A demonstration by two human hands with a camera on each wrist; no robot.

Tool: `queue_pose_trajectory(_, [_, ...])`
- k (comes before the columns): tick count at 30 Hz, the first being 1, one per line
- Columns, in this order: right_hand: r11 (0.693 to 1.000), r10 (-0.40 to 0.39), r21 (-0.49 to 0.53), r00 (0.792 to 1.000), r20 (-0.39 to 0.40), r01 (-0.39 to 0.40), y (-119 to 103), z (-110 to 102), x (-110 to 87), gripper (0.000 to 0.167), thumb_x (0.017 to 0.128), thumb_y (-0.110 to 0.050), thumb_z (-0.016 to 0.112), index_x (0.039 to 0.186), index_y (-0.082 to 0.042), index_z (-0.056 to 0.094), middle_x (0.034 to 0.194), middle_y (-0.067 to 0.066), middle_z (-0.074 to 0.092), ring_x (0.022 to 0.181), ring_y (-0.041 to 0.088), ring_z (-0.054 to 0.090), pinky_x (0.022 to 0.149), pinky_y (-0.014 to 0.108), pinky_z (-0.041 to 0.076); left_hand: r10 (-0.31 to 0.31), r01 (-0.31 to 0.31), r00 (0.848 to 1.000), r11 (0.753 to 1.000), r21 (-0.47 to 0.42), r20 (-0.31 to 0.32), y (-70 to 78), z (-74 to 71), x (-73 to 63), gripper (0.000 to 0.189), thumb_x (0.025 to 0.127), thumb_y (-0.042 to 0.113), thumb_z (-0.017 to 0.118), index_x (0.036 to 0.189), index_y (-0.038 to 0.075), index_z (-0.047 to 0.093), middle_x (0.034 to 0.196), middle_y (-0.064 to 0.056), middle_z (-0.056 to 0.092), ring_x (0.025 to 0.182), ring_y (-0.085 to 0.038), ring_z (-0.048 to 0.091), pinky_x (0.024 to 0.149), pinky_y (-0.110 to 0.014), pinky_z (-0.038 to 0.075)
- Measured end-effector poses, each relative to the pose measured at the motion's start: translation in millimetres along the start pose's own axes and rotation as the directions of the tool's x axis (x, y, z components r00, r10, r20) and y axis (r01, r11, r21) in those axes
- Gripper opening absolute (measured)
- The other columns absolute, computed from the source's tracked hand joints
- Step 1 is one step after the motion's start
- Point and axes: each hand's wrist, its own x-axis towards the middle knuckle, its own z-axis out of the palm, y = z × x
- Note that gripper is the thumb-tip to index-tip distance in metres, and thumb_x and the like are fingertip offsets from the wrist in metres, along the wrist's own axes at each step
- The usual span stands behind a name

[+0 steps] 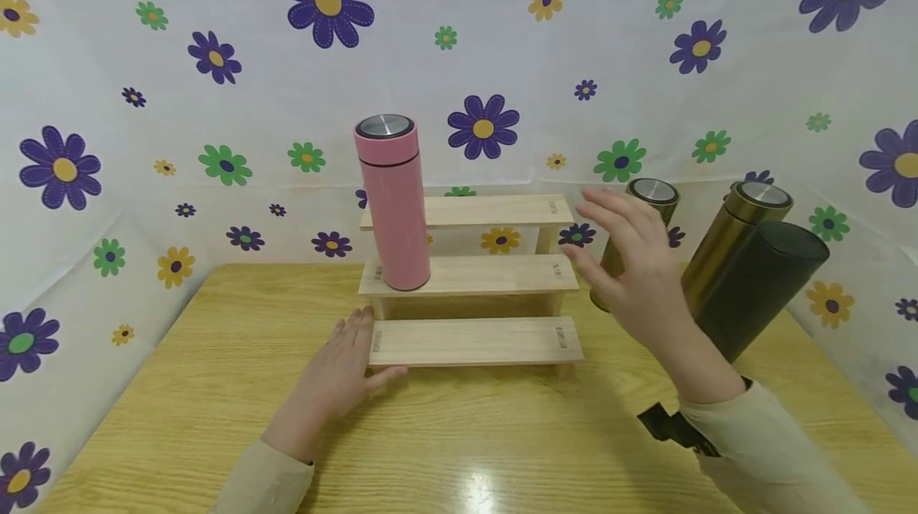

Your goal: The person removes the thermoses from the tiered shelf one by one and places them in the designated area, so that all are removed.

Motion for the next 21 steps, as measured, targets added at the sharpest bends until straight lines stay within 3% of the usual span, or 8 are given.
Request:
queue_pose_trajectory(10, [0.986, -0.131, 0.112, 0.987, 0.092, 0.12, -26.3, 52.9, 50.4, 0.046, 0.086, -0.017, 0.07, 0.126, 0.002, 0.057, 0.135, 0.017, 0.052, 0.13, 0.029, 0.041, 0.109, 0.041, 0.032, -0.014, 0.015, 1.0, 1.0, -0.019, 0.013, 1.1, 0.4, -0.6, 0.104, 0.086, 0.066, 0.053, 0.149, -0.008, 0.015, 0.153, -0.025, 0.019, 0.141, -0.037, 0.018, 0.115, -0.047, 0.015])
queue_pose_trajectory(15, [0.982, -0.106, 0.17, 0.988, 0.115, 0.086, -36.0, 75.8, 73.4, 0.051, 0.087, -0.017, 0.071, 0.132, -0.001, 0.054, 0.139, 0.015, 0.049, 0.13, 0.026, 0.039, 0.11, 0.038, 0.03, -0.015, 0.015, 1.0, 1.0, -0.018, 0.015, 1.9, 0.4, -0.8, 0.104, 0.086, 0.065, 0.054, 0.149, -0.008, 0.014, 0.153, -0.025, 0.019, 0.141, -0.037, 0.019, 0.115, -0.047, 0.015])
queue_pose_trajectory(21, [0.985, -0.018, 0.172, 0.978, 0.208, -0.019, -46.3, 94.6, 98.1, 0.059, 0.09, -0.03, 0.068, 0.141, -0.008, 0.047, 0.146, 0.01, 0.042, 0.137, 0.018, 0.031, 0.113, 0.033, 0.023, -0.016, 0.016, 1.0, 1.0, -0.015, 0.018, 1.7, 0.6, 0.4, 0.104, 0.086, 0.065, 0.054, 0.149, -0.008, 0.014, 0.153, -0.025, 0.019, 0.141, -0.037, 0.019, 0.115, -0.047, 0.015])
